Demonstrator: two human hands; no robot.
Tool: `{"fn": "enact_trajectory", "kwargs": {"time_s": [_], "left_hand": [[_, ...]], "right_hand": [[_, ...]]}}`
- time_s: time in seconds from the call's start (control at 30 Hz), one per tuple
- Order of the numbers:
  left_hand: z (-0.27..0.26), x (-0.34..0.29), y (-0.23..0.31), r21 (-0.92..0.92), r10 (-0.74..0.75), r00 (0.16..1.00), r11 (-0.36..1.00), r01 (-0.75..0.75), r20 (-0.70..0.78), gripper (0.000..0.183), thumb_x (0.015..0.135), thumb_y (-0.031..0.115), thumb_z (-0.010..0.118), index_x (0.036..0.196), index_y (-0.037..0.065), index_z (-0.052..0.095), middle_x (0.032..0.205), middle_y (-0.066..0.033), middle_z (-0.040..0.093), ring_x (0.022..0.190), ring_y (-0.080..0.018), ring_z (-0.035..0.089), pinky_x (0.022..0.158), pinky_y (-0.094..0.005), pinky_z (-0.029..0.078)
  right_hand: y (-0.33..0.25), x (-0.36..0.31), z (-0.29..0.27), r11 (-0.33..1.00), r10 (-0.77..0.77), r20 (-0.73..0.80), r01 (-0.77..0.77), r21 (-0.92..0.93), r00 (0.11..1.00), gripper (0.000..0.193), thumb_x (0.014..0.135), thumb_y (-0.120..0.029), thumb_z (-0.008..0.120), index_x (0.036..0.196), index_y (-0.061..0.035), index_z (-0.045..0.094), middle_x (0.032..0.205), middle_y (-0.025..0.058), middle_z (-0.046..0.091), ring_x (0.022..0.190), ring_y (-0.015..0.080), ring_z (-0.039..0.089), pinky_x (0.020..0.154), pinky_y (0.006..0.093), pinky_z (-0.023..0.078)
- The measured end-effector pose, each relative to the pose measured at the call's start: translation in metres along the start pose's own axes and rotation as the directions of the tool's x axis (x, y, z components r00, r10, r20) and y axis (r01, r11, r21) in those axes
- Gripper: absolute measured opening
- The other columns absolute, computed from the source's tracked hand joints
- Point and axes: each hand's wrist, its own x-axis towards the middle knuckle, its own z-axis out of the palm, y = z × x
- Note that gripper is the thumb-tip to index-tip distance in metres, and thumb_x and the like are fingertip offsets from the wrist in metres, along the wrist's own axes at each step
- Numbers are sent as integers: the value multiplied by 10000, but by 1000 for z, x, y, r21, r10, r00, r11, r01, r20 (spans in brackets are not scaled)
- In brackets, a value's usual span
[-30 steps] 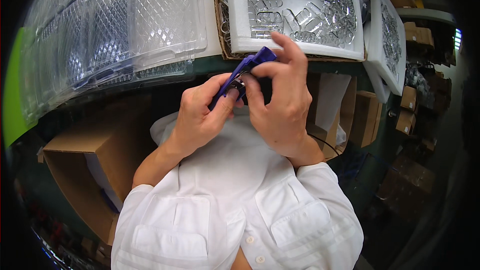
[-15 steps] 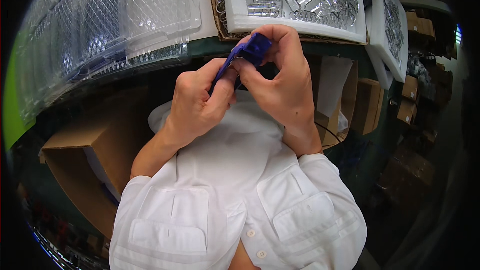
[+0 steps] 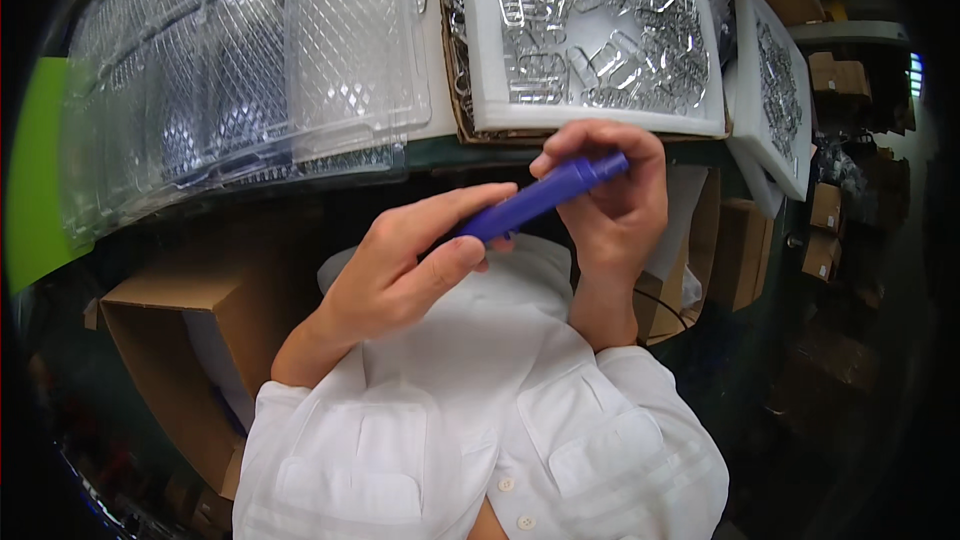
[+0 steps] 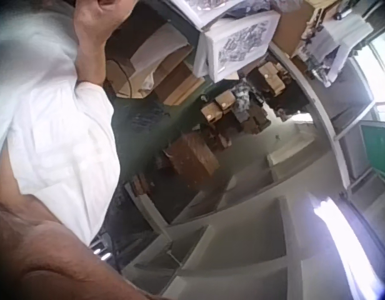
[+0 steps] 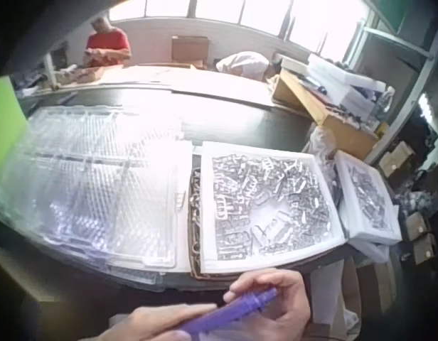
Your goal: The person repeatedly picks up a purple handheld device and a small metal clip from a tray, inserts the clip into the device, and places the assembled unit into a cardboard box. The process is repeated continuously throughout the clip.
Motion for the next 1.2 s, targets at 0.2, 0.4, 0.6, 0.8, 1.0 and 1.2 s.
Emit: {"fn": "enact_trajectory", "kwargs": {"time_s": [0.2,0.4,0.6,0.8,1.0,1.2], "left_hand": [[9,-9,29,467,337,941,838,-283,-36,643,812,-14,838,1394,-58,570,1174,-241,724,1019,-315,748,873,-372,605],[19,-6,34,529,381,924,790,-309,-28,630,773,14,907,1318,-32,593,1210,-272,717,1057,-335,751,865,-385,626],[28,4,38,537,349,937,793,-289,-11,550,785,25,907,1252,-19,620,1200,-280,721,1030,-337,762,836,-374,636],[32,27,49,631,375,921,691,-353,105,506,793,81,907,1215,0,640,1172,-238,736,926,-320,764,745,-355,637],[35,51,60,675,341,921,636,-375,190,495,786,94,907,1196,3,647,1189,-230,733,870,-306,746,687,-352,613],[39,64,65,699,303,916,595,-396,262,512,763,74,912,1192,5,641,1191,-251,727,880,-320,745,704,-358,609]], "right_hand": [[1,4,-31,941,-291,145,310,-134,946,480,784,197,694,1179,-50,578,1216,241,680,1103,303,692,920,372,563],[0,7,-39,930,-285,133,308,-203,949,451,782,180,705,1136,-71,584,1200,220,700,1083,290,705,894,351,569],[3,6,-51,929,-271,90,285,-237,958,424,787,168,707,1113,-69,574,1176,213,714,1062,288,717,879,351,573],[2,8,-66,952,-247,58,254,-174,967,387,842,94,782,1130,-66,580,1211,231,673,1109,275,673,948,363,545],[-1,19,-76,938,-304,10,302,-170,952,441,766,184,685,1108,-68,567,1154,209,718,1057,307,725,885,377,581],[-2,23,-86,918,-352,-16,342,-203,936,426,777,186,690,1090,-70,555,1137,203,728,1028,306,735,866,377,591]]}}
